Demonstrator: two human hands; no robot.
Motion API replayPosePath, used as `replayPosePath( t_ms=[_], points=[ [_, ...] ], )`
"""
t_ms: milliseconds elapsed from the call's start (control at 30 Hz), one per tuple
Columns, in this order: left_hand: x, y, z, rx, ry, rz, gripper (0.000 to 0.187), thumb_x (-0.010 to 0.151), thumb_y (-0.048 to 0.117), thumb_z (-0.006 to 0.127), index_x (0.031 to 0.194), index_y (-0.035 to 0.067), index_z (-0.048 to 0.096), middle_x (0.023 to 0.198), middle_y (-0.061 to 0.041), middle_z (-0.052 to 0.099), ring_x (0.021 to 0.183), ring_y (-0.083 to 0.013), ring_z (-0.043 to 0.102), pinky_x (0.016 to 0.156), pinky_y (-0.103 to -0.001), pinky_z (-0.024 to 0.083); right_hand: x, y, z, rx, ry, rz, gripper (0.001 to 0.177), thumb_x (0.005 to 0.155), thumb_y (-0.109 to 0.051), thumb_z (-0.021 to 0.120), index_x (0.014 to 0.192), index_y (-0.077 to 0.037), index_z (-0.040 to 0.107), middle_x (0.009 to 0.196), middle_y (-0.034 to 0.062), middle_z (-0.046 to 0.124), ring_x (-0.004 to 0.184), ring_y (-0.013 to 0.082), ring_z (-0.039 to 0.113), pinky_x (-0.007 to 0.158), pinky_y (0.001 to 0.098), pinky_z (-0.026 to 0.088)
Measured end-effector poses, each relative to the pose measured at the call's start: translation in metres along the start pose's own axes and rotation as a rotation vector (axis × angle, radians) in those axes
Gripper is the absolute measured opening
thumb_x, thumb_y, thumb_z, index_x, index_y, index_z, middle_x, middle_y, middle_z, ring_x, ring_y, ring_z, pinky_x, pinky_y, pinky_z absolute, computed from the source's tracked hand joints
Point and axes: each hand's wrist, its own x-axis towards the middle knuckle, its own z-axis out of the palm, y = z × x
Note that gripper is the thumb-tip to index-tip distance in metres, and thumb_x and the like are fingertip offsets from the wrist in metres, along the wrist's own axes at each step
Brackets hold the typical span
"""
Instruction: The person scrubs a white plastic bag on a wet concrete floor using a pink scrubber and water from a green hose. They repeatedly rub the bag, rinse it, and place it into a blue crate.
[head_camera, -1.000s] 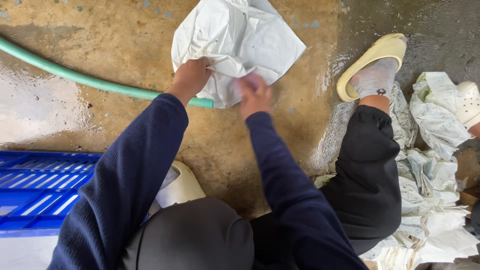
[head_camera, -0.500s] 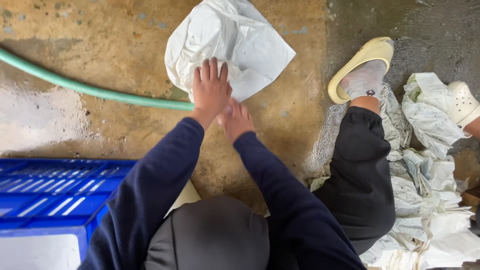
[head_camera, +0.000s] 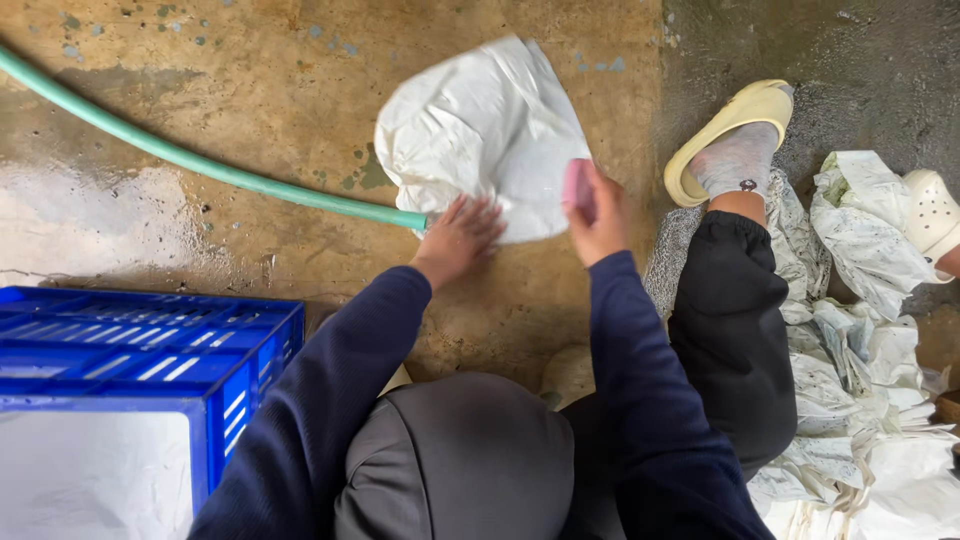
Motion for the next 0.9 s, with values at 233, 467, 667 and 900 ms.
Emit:
replayPosePath(
  t_ms=[233, 467, 667, 900],
  points=[
    [-0.088, 0.014, 0.017, -0.165, 0.048, 0.101, 0.028, 0.083, 0.043, 0.055, 0.103, 0.029, 0.069, 0.113, 0.010, 0.066, 0.126, -0.0152, 0.047, 0.115, -0.043, 0.020, -0.019, -0.138, 0.044, 0.108, -0.556, -0.184, 0.065, 0.066, -0.020, 0.081, 0.125, -0.012, 0.053, 0.111, 0.0184, 0.054, 0.111, 0.0362, 0.053, 0.100, 0.0403, 0.042],
    [-0.117, 0.019, -0.036, -0.245, -0.328, -0.190, 0.036, 0.094, 0.049, 0.040, 0.108, 0.029, 0.067, 0.120, 0.012, 0.061, 0.131, -0.0114, 0.040, 0.116, -0.043, 0.015, -0.002, -0.101, 0.105, -0.508, -0.557, -0.111, 0.061, 0.090, -0.039, 0.055, 0.140, -0.051, 0.023, 0.138, 0.0062, 0.029, 0.127, 0.0318, 0.033, 0.104, 0.0440, 0.037],
    [-0.113, 0.000, -0.020, -0.314, -0.326, -0.435, 0.043, 0.089, 0.055, 0.040, 0.096, 0.025, 0.070, 0.104, 0.001, 0.066, 0.104, -0.0217, 0.061, 0.102, -0.039, 0.034, -0.072, -0.103, 0.111, -0.085, -0.493, 0.123, 0.046, 0.084, -0.047, 0.061, 0.127, -0.036, 0.049, 0.126, 0.0072, 0.048, 0.117, 0.0300, 0.047, 0.099, 0.0394, 0.040],
    [-0.104, 0.019, -0.018, -0.047, -0.053, -0.397, 0.026, 0.090, 0.038, 0.046, 0.086, 0.016, 0.059, 0.071, -0.003, 0.060, 0.068, -0.0246, 0.066, 0.059, -0.037, 0.051, -0.065, -0.081, 0.124, -0.366, -0.524, 0.206, 0.056, 0.085, -0.045, 0.060, 0.135, -0.053, 0.035, 0.131, 0.0015, 0.042, 0.121, 0.0269, 0.045, 0.096, 0.0438, 0.045]
  ],
)
